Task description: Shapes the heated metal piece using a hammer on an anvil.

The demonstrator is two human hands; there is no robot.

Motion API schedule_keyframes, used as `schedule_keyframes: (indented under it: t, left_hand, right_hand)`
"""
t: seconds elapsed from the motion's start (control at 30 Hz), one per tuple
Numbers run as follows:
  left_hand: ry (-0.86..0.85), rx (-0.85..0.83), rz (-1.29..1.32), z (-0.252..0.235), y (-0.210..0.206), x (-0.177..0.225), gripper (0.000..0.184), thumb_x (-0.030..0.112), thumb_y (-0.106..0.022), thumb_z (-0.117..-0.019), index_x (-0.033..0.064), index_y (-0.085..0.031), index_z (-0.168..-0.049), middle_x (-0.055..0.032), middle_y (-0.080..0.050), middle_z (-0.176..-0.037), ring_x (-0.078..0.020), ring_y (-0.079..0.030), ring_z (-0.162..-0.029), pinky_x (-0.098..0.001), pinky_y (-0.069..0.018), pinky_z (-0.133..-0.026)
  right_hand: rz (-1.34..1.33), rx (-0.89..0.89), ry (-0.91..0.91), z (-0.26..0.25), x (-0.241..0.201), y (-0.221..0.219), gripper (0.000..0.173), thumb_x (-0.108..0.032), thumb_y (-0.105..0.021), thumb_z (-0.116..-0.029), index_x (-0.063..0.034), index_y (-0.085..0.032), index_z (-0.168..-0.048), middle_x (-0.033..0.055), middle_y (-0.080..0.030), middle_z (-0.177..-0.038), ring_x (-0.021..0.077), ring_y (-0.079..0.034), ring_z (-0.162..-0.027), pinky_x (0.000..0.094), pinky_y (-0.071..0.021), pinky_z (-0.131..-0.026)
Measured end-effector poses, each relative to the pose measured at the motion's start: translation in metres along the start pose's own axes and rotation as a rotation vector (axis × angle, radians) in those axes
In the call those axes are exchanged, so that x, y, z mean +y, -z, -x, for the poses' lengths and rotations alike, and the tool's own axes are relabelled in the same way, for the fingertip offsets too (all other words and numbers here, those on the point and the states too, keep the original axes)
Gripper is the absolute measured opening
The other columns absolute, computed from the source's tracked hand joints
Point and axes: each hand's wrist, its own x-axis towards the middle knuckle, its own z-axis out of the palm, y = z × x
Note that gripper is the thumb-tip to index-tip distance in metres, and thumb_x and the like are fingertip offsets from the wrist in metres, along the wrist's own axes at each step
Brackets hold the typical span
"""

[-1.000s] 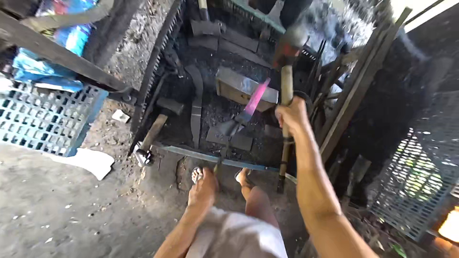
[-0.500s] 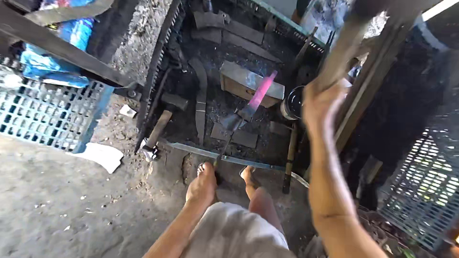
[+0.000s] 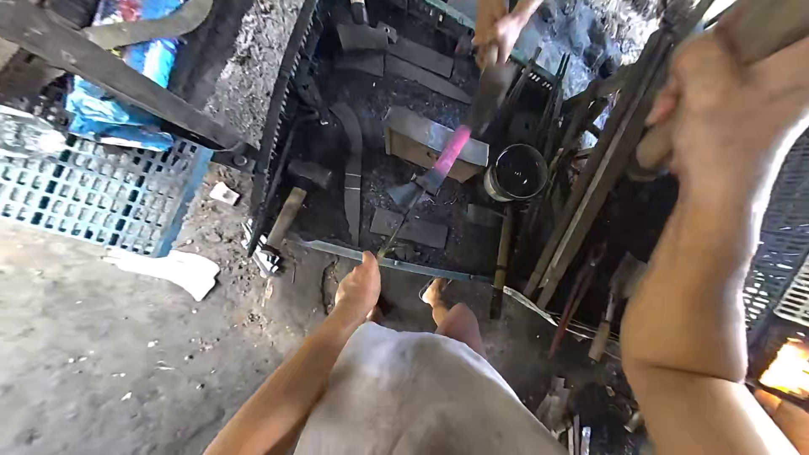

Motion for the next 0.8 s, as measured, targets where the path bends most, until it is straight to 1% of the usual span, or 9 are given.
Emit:
schedule_keyframes:
  t: [0.07,0.13,0.2,0.3,0.47,0.57,0.63,0.7,0.8]
  left_hand:
    - [0.021,-0.038,0.015,0.004,0.008,-0.001,0.052,0.023,-0.054,-0.1034,0.0109,-0.036,-0.150,-0.0246,-0.070,-0.114,-0.0454,-0.071,-0.103,-0.0637,-0.0577,-0.083]
    - [0.032,-0.047,0.014,0.004,0.019,0.001,0.053,0.023,-0.052,-0.1047,0.0114,-0.033,-0.153,-0.0242,-0.069,-0.113,-0.0448,-0.071,-0.101,-0.0632,-0.0582,-0.082]
    - [0.043,-0.041,-0.005,0.003,0.022,0.003,0.054,0.024,-0.051,-0.1057,0.0084,-0.033,-0.154,-0.0254,-0.070,-0.111,-0.0455,-0.072,-0.099,-0.0627,-0.0587,-0.081]
    - [0.029,-0.042,-0.062,0.006,0.025,-0.002,0.052,0.027,-0.051,-0.1063,0.0070,-0.035,-0.151,-0.0255,-0.070,-0.109,-0.0451,-0.072,-0.098,-0.0620,-0.0587,-0.081]
    - [-0.066,-0.035,-0.015,0.001,0.028,-0.009,0.047,0.021,-0.052,-0.1052,0.0054,-0.038,-0.147,-0.0298,-0.067,-0.115,-0.0503,-0.068,-0.105,-0.0679,-0.0549,-0.084]
    - [-0.081,0.006,0.004,-0.011,0.020,-0.014,0.046,0.019,-0.054,-0.1030,0.0063,-0.038,-0.145,-0.0281,-0.069,-0.110,-0.0497,-0.070,-0.101,-0.0672,-0.0559,-0.081]
    - [-0.070,0.033,-0.001,-0.013,0.017,-0.016,0.047,0.016,-0.056,-0.1012,0.0075,-0.039,-0.144,-0.0270,-0.070,-0.108,-0.0490,-0.071,-0.099,-0.0668,-0.0565,-0.079]
    - [-0.062,0.033,-0.021,-0.017,0.020,-0.014,0.044,0.016,-0.054,-0.1015,0.0083,-0.040,-0.142,-0.0260,-0.070,-0.109,-0.0475,-0.071,-0.099,-0.0654,-0.0571,-0.079]
    - [-0.050,-0.019,-0.054,-0.021,0.024,-0.015,0.043,0.021,-0.051,-0.1045,0.0078,-0.039,-0.144,-0.0249,-0.070,-0.112,-0.0455,-0.071,-0.102,-0.0634,-0.0575,-0.082]
  right_hand:
    - [-0.002,0.166,0.104,-0.007,0.022,-0.040,0.032,-0.021,-0.069,-0.0872,0.0018,-0.059,-0.107,0.0057,-0.064,-0.086,0.0126,-0.066,-0.065,0.0332,-0.0611,-0.060]
    - [-0.016,0.137,0.054,0.026,0.065,-0.115,0.047,-0.013,-0.072,-0.0852,0.0110,-0.056,-0.122,0.0144,-0.067,-0.094,0.0182,-0.069,-0.074,0.0374,-0.0621,-0.067]
    - [-0.027,-0.108,-0.281,0.083,0.124,-0.208,0.046,-0.010,-0.074,-0.0840,0.0067,-0.058,-0.124,0.0150,-0.068,-0.093,0.0209,-0.068,-0.078,0.0407,-0.0594,-0.072]
    - [-0.132,-0.480,-0.716,0.118,0.179,-0.274,0.037,-0.011,-0.069,-0.0858,0.0019,-0.057,-0.118,0.0135,-0.063,-0.076,0.0231,-0.063,-0.055,0.0424,-0.0572,-0.050]
    - [-0.314,-0.431,-0.535,0.071,0.066,-0.124,0.032,-0.007,-0.068,-0.0855,-0.0006,-0.057,-0.115,0.0047,-0.061,-0.068,0.0157,-0.061,-0.049,0.0331,-0.0569,-0.046]
    - [-0.174,-0.276,-0.280,0.049,0.003,-0.027,0.048,-0.012,-0.072,-0.0838,-0.0032,-0.055,-0.127,0.0057,-0.068,-0.088,0.0170,-0.068,-0.061,0.0370,-0.0633,-0.054]
    - [0.022,-0.216,-0.160,0.023,-0.020,0.020,0.053,-0.026,-0.070,-0.0908,-0.0036,-0.052,-0.136,0.0044,-0.066,-0.098,0.0125,-0.069,-0.069,0.0345,-0.0644,-0.061]
    - [0.200,-0.106,-0.020,-0.015,-0.010,0.035,0.038,-0.040,-0.062,-0.0974,-0.0048,-0.065,-0.110,0.0006,-0.062,-0.081,0.0084,-0.060,-0.063,0.0327,-0.0567,-0.061]
    - [0.329,0.069,0.095,-0.024,-0.002,-0.016,0.029,-0.024,-0.057,-0.0999,0.0028,-0.067,-0.096,0.0101,-0.065,-0.081,0.0155,-0.065,-0.072,0.0358,-0.0565,-0.070]
